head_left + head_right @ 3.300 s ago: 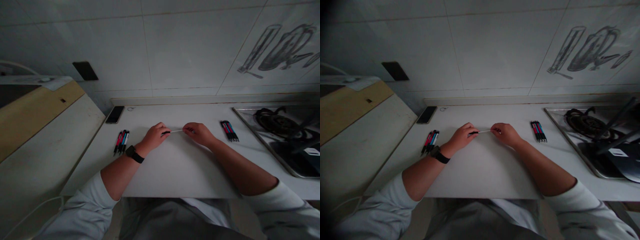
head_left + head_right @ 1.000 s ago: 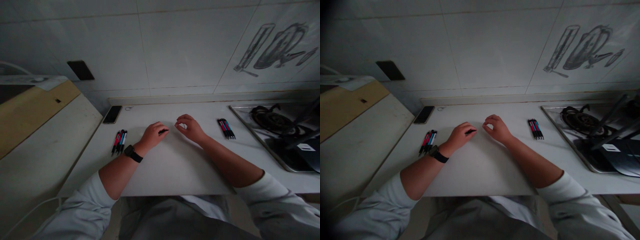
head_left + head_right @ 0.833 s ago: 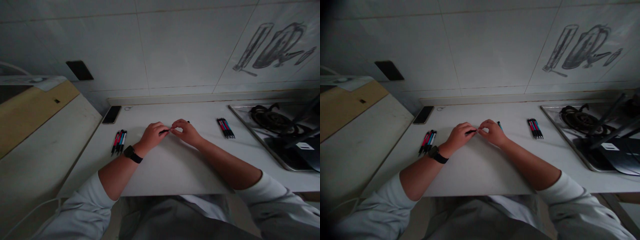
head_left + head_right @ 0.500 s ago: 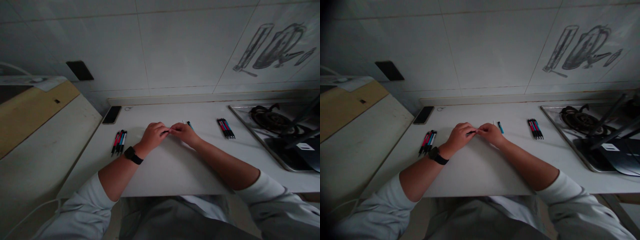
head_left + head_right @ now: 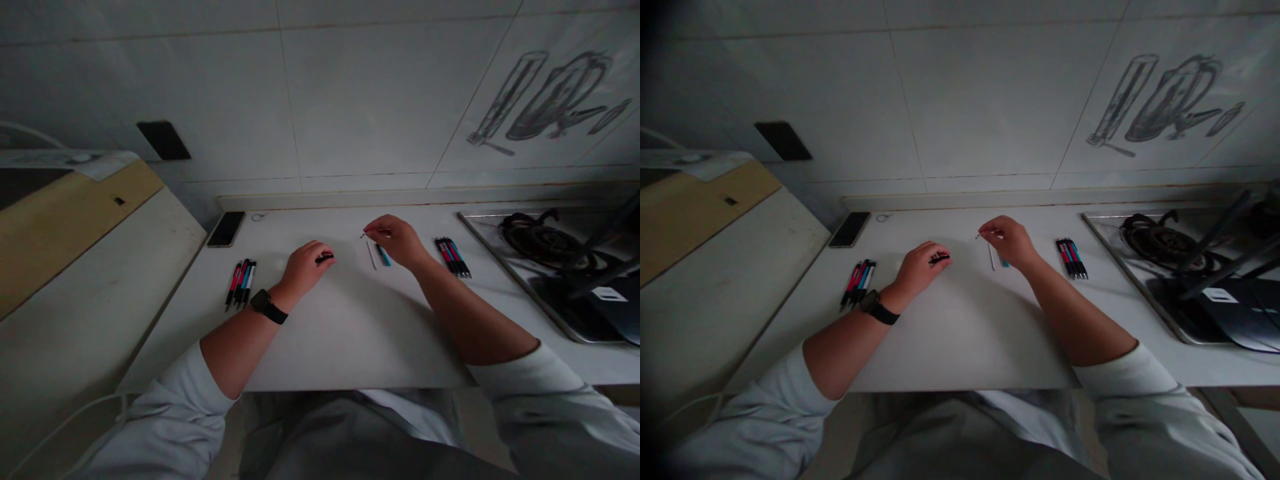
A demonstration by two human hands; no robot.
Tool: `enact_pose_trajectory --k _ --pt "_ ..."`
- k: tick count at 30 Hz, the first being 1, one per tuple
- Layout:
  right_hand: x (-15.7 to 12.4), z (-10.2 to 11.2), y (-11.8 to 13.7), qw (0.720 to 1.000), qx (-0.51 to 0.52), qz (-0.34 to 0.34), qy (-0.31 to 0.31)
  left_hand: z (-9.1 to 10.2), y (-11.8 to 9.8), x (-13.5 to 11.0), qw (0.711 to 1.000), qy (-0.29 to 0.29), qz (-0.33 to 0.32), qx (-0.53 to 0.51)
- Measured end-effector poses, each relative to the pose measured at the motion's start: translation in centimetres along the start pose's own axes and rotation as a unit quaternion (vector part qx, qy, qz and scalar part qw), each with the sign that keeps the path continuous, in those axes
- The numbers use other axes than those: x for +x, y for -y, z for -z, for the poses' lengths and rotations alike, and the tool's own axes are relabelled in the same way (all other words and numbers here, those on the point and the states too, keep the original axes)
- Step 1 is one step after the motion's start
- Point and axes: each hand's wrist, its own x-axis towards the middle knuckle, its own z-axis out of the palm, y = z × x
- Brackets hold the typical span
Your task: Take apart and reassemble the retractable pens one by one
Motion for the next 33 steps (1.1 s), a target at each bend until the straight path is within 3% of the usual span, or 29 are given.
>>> enact_pose_trajectory --k 2,5,8,10,15,23,29,33 --pt "1.6 1.7 -0.1 0.999 -0.045 0.013 0.025 -0.1 0.1 0.0 1.000 0.011 0.011 -0.009" --pt "3.6 2.7 -0.3 0.981 -0.130 -0.002 0.141 -0.1 0.0 0.0 0.999 0.030 0.023 -0.018" --pt "4.6 1.8 -0.7 0.943 -0.202 -0.016 0.266 -0.1 0.1 0.0 0.998 0.047 0.031 -0.021" --pt "4.6 0.7 -1.1 0.926 -0.237 -0.001 0.295 -0.1 0.2 0.0 0.998 0.054 0.037 -0.024" --pt "4.1 -1.1 -2.3 0.919 -0.258 0.047 0.295 -0.3 0.5 0.1 0.996 0.059 0.047 -0.042" --pt "4.1 -0.7 -2.8 0.909 -0.280 0.054 0.306 -0.8 1.0 -0.2 0.994 0.044 0.072 -0.068" --pt "3.7 -0.8 -0.7 0.930 -0.268 0.041 0.248 -0.8 1.2 -0.2 0.996 0.029 0.056 -0.068" --pt "2.4 -2.6 1.6 0.941 -0.178 0.038 0.285 -0.7 1.0 -0.1 0.996 0.007 0.047 -0.073"
